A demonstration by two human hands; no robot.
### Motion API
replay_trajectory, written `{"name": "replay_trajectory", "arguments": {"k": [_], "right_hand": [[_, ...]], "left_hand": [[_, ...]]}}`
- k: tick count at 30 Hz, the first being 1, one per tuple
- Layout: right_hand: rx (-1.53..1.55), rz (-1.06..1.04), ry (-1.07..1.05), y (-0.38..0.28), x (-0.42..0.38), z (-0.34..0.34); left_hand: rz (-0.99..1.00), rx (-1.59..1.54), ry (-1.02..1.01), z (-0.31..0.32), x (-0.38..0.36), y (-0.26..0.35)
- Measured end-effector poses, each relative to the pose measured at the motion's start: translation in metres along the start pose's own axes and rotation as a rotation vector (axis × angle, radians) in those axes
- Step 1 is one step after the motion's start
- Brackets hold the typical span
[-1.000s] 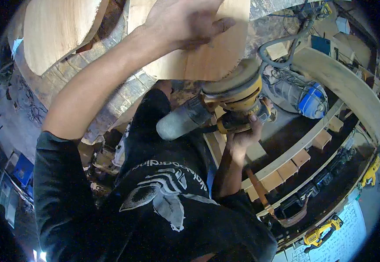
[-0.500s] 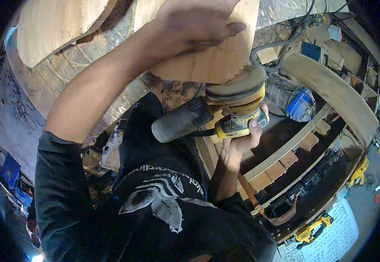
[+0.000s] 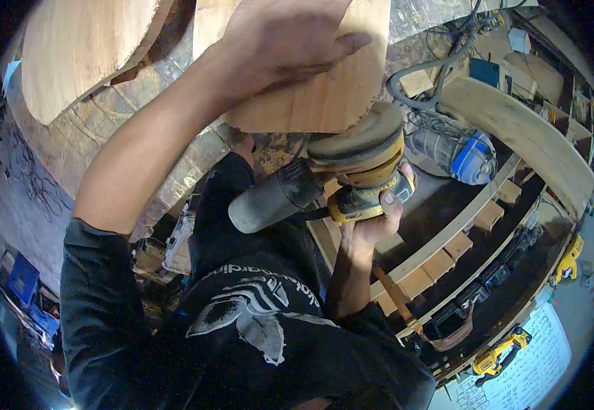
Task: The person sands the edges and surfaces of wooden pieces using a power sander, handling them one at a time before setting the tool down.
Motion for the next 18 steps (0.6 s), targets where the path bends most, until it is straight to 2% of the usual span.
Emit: {"name": "replay_trajectory", "arguments": {"k": [2,4,11,18], "right_hand": [[0.029,0.005,-0.002,0.000,0.000,0.000],[0.036,-0.004,-0.019,0.001,-0.001,-0.002],[0.017,0.038,-0.041,0.006,-0.004,-0.007],[0.044,0.052,0.035,0.008,-0.001,-0.011]], "left_hand": [[0.011,0.015,0.011,-0.005,0.002,0.003],[-0.057,-0.062,-0.088,-0.017,0.002,0.008],[0.012,-0.010,0.001,-0.005,-0.002,0.000],[-0.026,-0.014,-0.074,-0.008,0.008,0.001]]}}
Point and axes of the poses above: each hand's wrist, its own x-axis towards the middle knuckle, its own z-axis out of the palm, y = z × x, the point moved 2 cm from there along x, towards the middle knuckle
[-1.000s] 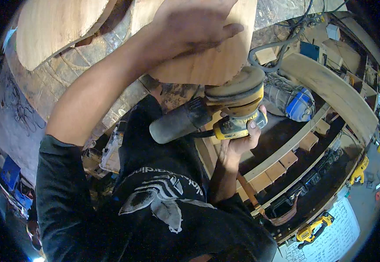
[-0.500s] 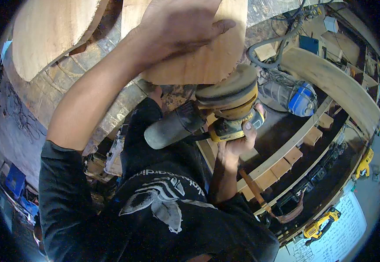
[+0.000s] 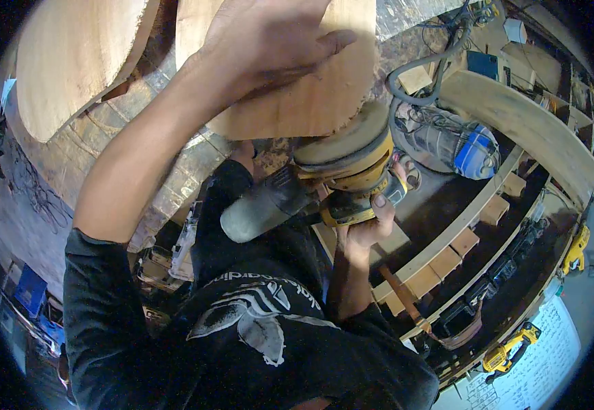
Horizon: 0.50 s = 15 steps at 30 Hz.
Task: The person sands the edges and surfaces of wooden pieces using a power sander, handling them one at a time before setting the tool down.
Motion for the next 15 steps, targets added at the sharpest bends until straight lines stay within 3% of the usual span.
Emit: {"name": "replay_trajectory", "arguments": {"k": [15], "right_hand": [[0.000,0.020,-0.066,-0.008,0.011,-0.006]], "left_hand": [[0.043,-0.031,0.014,-0.005,-0.013,0.001]]}}
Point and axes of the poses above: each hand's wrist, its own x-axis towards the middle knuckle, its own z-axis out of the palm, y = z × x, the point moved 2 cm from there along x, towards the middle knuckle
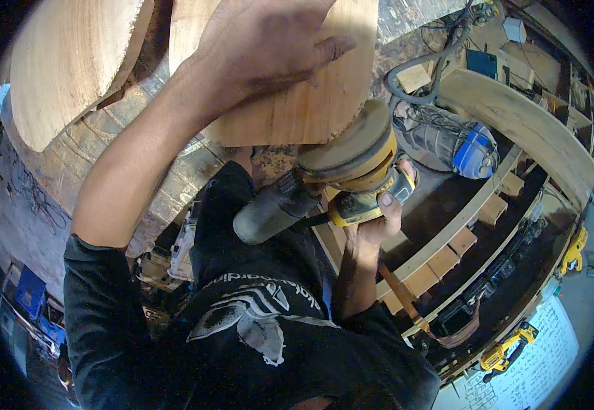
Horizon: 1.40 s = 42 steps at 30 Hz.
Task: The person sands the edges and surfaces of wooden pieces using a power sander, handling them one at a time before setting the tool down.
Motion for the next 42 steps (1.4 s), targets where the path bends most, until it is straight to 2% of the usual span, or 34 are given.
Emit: {"name": "replay_trajectory", "arguments": {"k": [8,14,21,25,29,31,32,36,38,40,42], "right_hand": [[-0.143,-0.067,-0.017,-0.006,0.013,-0.005],[-0.119,-0.042,-0.059,-0.006,0.026,-0.009],[-0.080,-0.027,-0.114,-0.010,0.032,-0.005],[-0.192,-0.076,-0.125,-0.011,0.041,-0.022],[-0.346,-0.157,-0.155,-0.014,0.049,-0.029],[-0.358,-0.167,-0.132,-0.013,0.053,-0.033],[-0.375,-0.176,-0.105,-0.014,0.053,-0.035],[-0.210,-0.111,-0.129,-0.008,0.048,-0.018],[-0.129,-0.071,-0.068,-0.006,0.046,-0.005],[-0.168,-0.094,-0.062,-0.003,0.046,-0.021],[-0.212,-0.115,-0.054,-0.001,0.047,-0.024]], "left_hand": [[0.039,0.011,-0.018,0.005,-0.005,-0.002],[0.108,0.087,0.031,0.015,-0.006,-0.009],[0.033,-0.118,-0.034,-0.004,-0.004,0.003],[0.081,-0.023,-0.007,0.004,-0.001,-0.001],[0.121,-0.076,0.017,0.004,-0.001,-0.004],[0.020,-0.143,-0.110,-0.003,0.002,0.001],[0.026,-0.146,-0.110,-0.002,0.001,0.002],[0.088,-0.010,-0.028,0.003,-0.008,-0.001],[0.113,0.060,-0.014,0.001,-0.004,0.001],[0.011,-0.029,-0.097,-0.005,0.002,0.009],[0.037,0.015,-0.090,-0.005,0.001,0.010]]}}
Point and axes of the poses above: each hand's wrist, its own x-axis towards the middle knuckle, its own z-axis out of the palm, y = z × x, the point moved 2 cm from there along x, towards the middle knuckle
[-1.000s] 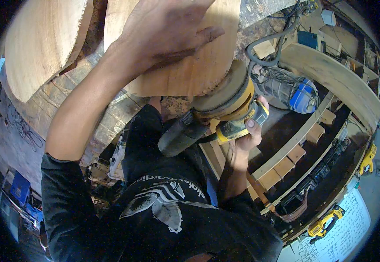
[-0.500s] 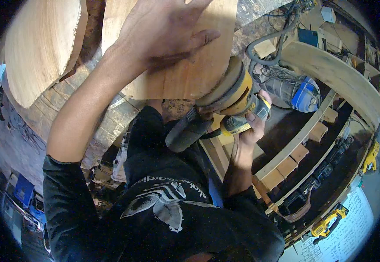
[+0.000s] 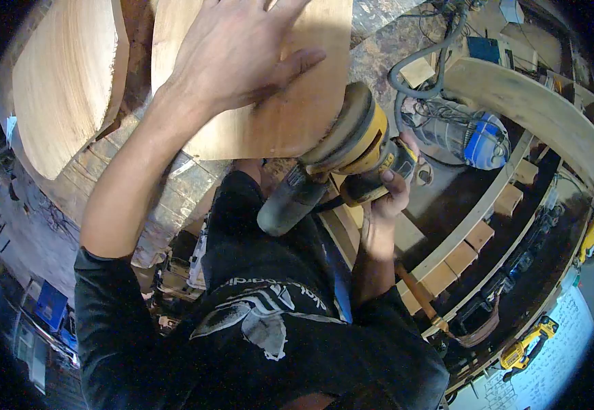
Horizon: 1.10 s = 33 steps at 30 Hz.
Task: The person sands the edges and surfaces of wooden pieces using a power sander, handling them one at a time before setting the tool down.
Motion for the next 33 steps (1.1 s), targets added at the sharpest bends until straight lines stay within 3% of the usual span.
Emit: {"name": "replay_trajectory", "arguments": {"k": [15,18,23,33], "right_hand": [[-0.072,0.006,-0.025,-0.010,0.008,0.017],[0.025,0.005,-0.076,-0.010,0.011,0.013],[-0.148,-0.096,-0.136,-0.005,0.025,-0.006],[-0.235,-0.065,-0.195,-0.001,0.040,-0.024]], "left_hand": [[-0.008,0.008,-0.051,-0.003,-0.002,-0.001],[0.001,0.021,-0.045,0.000,-0.005,-0.003],[0.050,0.031,-0.034,0.000,-0.006,-0.005],[0.069,-0.024,-0.089,-0.002,-0.003,-0.003]]}}
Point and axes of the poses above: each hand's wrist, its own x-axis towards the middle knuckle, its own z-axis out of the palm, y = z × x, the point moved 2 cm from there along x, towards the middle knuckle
